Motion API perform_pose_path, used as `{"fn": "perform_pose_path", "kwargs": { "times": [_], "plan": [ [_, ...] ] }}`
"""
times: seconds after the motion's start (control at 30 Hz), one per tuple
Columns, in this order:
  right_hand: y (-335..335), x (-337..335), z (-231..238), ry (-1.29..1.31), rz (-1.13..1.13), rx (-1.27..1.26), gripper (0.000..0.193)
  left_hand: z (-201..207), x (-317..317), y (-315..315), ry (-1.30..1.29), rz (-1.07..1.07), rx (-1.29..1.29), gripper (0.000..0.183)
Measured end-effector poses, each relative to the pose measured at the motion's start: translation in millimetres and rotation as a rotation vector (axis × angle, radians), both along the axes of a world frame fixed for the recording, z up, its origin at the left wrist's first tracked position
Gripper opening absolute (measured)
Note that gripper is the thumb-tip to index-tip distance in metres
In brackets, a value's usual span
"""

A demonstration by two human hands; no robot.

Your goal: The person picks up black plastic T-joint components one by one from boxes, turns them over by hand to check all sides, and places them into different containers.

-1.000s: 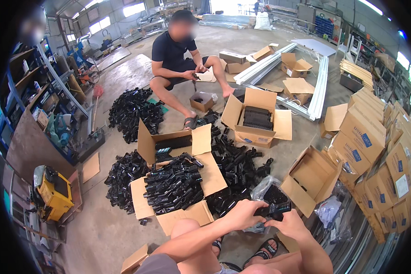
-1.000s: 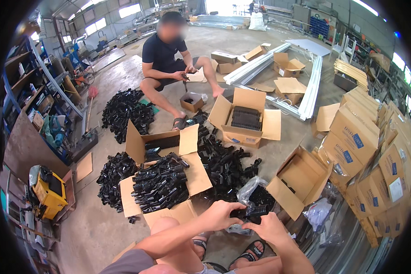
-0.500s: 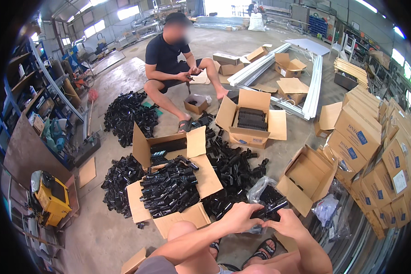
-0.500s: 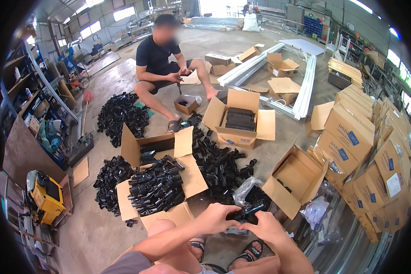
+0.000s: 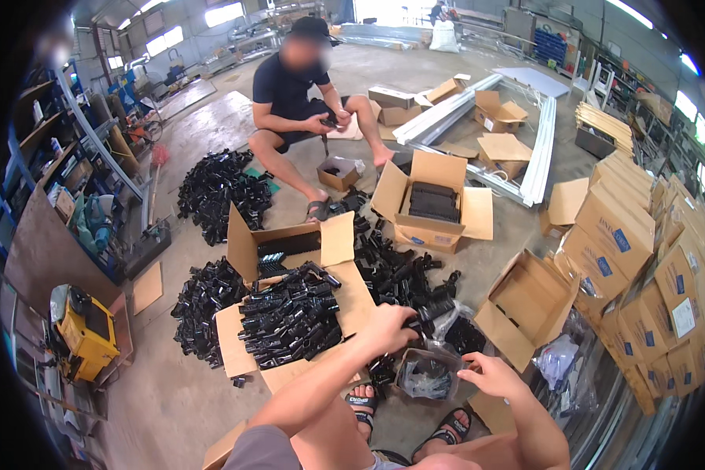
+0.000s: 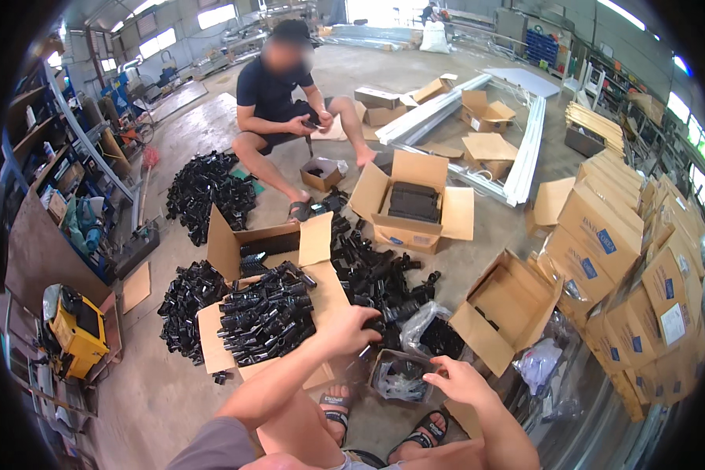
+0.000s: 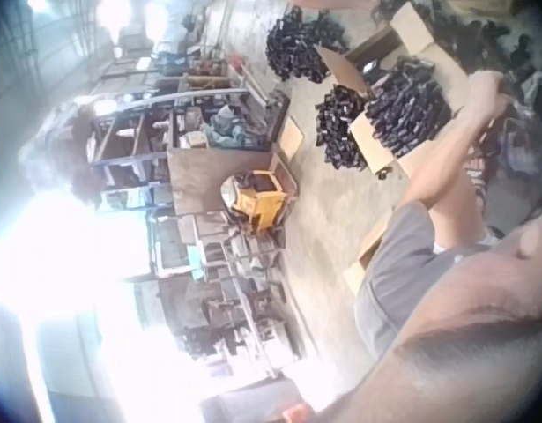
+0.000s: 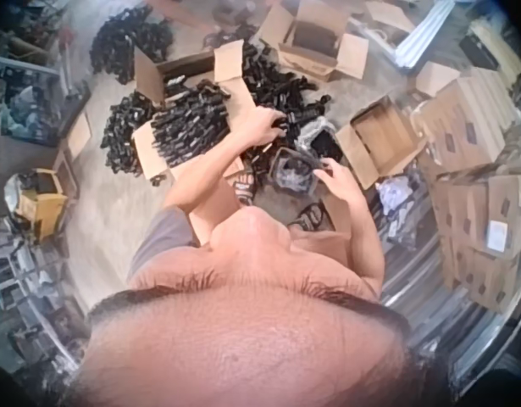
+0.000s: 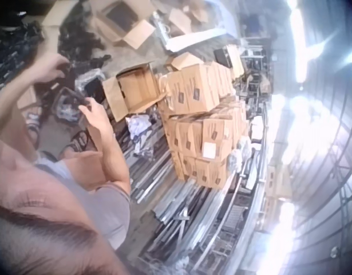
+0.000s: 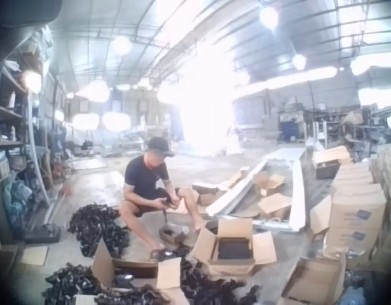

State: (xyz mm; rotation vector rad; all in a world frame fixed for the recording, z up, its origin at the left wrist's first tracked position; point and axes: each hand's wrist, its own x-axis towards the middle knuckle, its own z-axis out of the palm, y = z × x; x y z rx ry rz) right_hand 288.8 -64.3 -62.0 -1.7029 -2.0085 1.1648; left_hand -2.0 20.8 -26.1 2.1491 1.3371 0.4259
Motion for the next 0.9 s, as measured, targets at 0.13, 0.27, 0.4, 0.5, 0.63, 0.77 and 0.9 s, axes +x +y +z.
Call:
{"fn": "perform_pose_path", "kwargs": {
  "times": [0.13,0.27,0.4,0.5,0.63,0.77,0.9],
  "plan": [
    [9.3,7.4,-34.8,-0.015,0.063,0.064,0.043,-9.6,-20.3,8.8,0.086,0.195,0.037,0.039],
    [20.5,12.0,-65.3,-0.063,0.005,0.019,0.040,-7.9,-31.4,1.4,0.098,0.278,0.099,0.042],
    [6.1,32.0,-98.9,-0.227,-0.067,-0.119,0.037,1.9,-10.1,-0.4,0.081,0.238,0.124,0.038],
    [7.5,34.5,-130.3,-0.536,0.243,-0.262,0.031,7.0,-3.4,-0.1,0.091,0.245,0.131,0.039],
    [64.3,25.3,-178.3,-0.604,0.040,-0.132,0.024,6.3,-4.0,1.0,0.126,0.237,0.130,0.039],
    [116.6,43.4,-276.0,-0.537,-0.211,0.109,0.027,15.8,-1.3,-0.8,0.057,0.213,0.052,0.029],
    [129.4,67.4,-366.4,-0.685,-0.490,0.340,0.044,-4.4,16.8,-9.0,0.017,0.170,0.037,0.027]
  ]
}}
